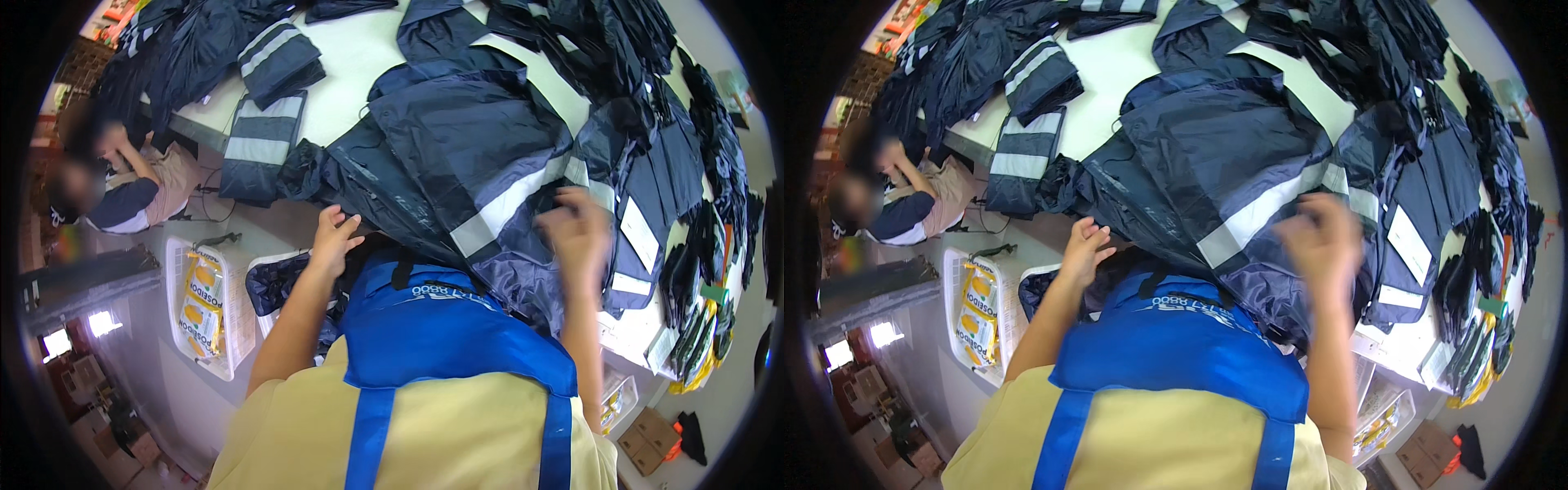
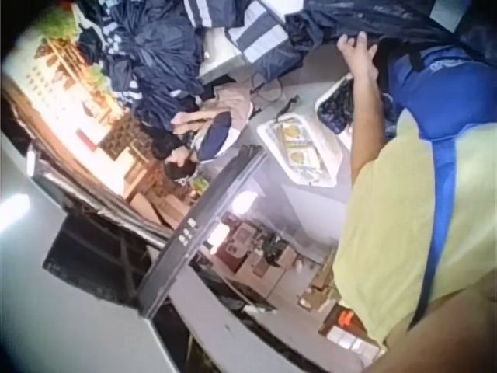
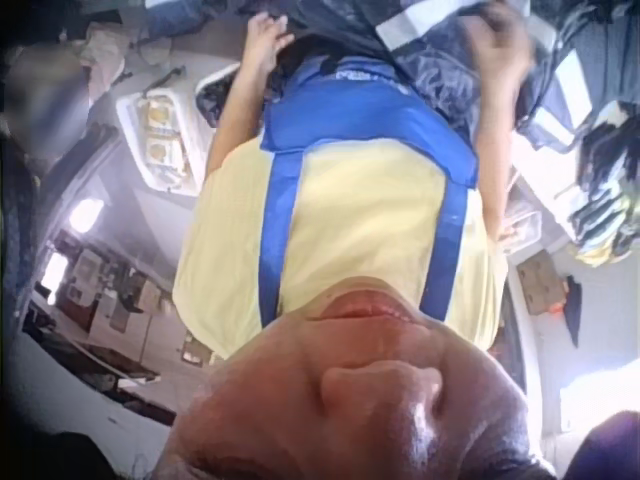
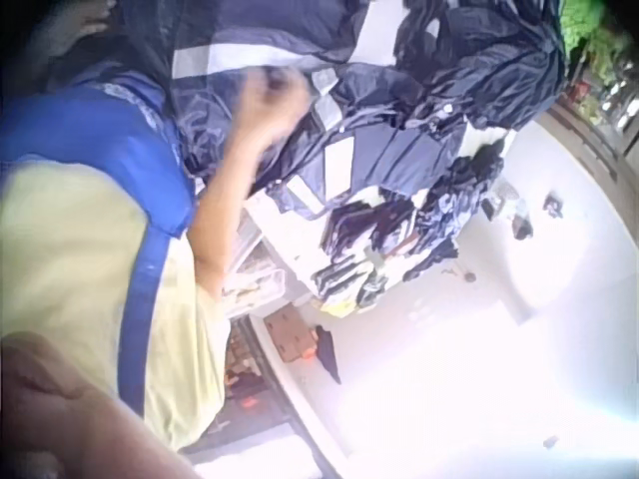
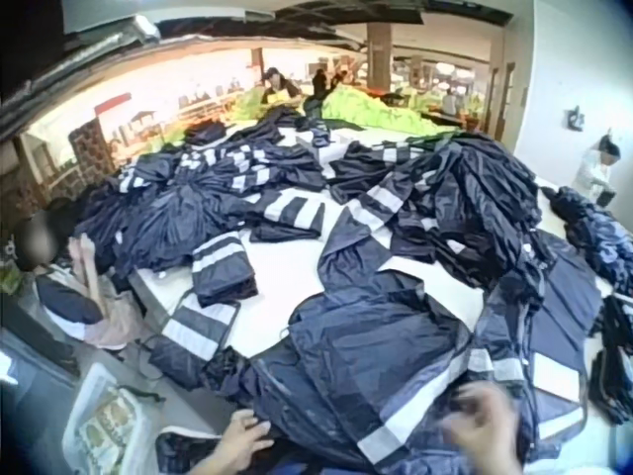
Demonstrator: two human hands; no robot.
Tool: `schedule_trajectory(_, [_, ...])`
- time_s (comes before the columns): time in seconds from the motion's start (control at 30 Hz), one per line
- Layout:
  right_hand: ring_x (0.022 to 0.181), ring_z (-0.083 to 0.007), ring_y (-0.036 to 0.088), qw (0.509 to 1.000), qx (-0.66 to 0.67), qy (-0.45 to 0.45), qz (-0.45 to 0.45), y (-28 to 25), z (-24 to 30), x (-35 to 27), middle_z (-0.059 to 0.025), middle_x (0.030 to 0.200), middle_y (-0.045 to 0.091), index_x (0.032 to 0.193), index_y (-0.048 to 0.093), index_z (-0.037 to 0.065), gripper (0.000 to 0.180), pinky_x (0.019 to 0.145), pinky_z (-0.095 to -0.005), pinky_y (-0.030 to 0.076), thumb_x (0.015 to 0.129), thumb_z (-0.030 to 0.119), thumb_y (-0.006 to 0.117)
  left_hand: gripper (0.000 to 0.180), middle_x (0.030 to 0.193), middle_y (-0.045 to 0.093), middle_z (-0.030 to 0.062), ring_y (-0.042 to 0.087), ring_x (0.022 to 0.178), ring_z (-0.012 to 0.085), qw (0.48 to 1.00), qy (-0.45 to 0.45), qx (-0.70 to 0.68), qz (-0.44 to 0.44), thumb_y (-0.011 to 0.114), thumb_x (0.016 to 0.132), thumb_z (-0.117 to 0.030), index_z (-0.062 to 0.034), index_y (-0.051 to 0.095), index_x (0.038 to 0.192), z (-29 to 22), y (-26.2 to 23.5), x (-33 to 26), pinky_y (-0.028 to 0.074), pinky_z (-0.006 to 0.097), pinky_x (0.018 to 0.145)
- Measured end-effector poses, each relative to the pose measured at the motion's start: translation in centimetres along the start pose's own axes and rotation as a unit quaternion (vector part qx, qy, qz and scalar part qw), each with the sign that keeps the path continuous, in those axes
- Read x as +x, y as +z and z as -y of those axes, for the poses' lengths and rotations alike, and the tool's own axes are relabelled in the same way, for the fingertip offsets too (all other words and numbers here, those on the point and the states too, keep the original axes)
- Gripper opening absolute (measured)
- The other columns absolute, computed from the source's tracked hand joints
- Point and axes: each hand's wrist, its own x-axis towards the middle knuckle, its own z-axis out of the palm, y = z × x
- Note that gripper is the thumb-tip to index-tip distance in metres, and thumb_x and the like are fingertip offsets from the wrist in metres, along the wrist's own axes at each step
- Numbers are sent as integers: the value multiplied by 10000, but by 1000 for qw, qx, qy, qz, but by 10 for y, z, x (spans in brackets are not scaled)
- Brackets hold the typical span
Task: The person uses small scissors to trim loose threads and excess fabric from dark garments with reflective stripes. They repeatedly pick up items, snip threads, and place the garments back on the table.
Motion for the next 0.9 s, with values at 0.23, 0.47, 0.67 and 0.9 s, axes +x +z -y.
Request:
schedule_trajectory(0.23, [730,-331,656,945,-104,-44,308,84,38,-43,-138,1278,440,1189,502,141,526,658,-394,552,711,192,715,564,1026,453,115,539,907,233,985,-50,-150,-75,733,808,-174,-35,327,1174,11,19,16,539,372,681])
schedule_trajectory(0.47, [802,-330,622,978,64,39,197,76,-2,-22,-160,912,605,997,592,40,254,714,-392,498,743,60,590,692,1151,428,153,550,875,204,959,205,-92,-172,715,770,-64,9,277,1301,-11,22,22,497,296,677])
schedule_trajectory(0.67, [673,-92,468,938,226,257,-54,11,-103,29,5,754,533,942,595,13,140,630,-241,402,806,38,571,436,1286,365,165,426,1117,383,758,381,414,-330,758,689,-88,-134,576,1083,-47,-23,48,399,426,949])
schedule_trajectory(0.9, [690,-149,514,969,-119,106,-188,-40,-117,19,-39,793,559,961,576,24,252,659,-266,432,798,163,711,330,679,549,36,511,618,99,877,330,325,-124,560,930,-298,16,639,863,-133,-49,51,456,269,603])
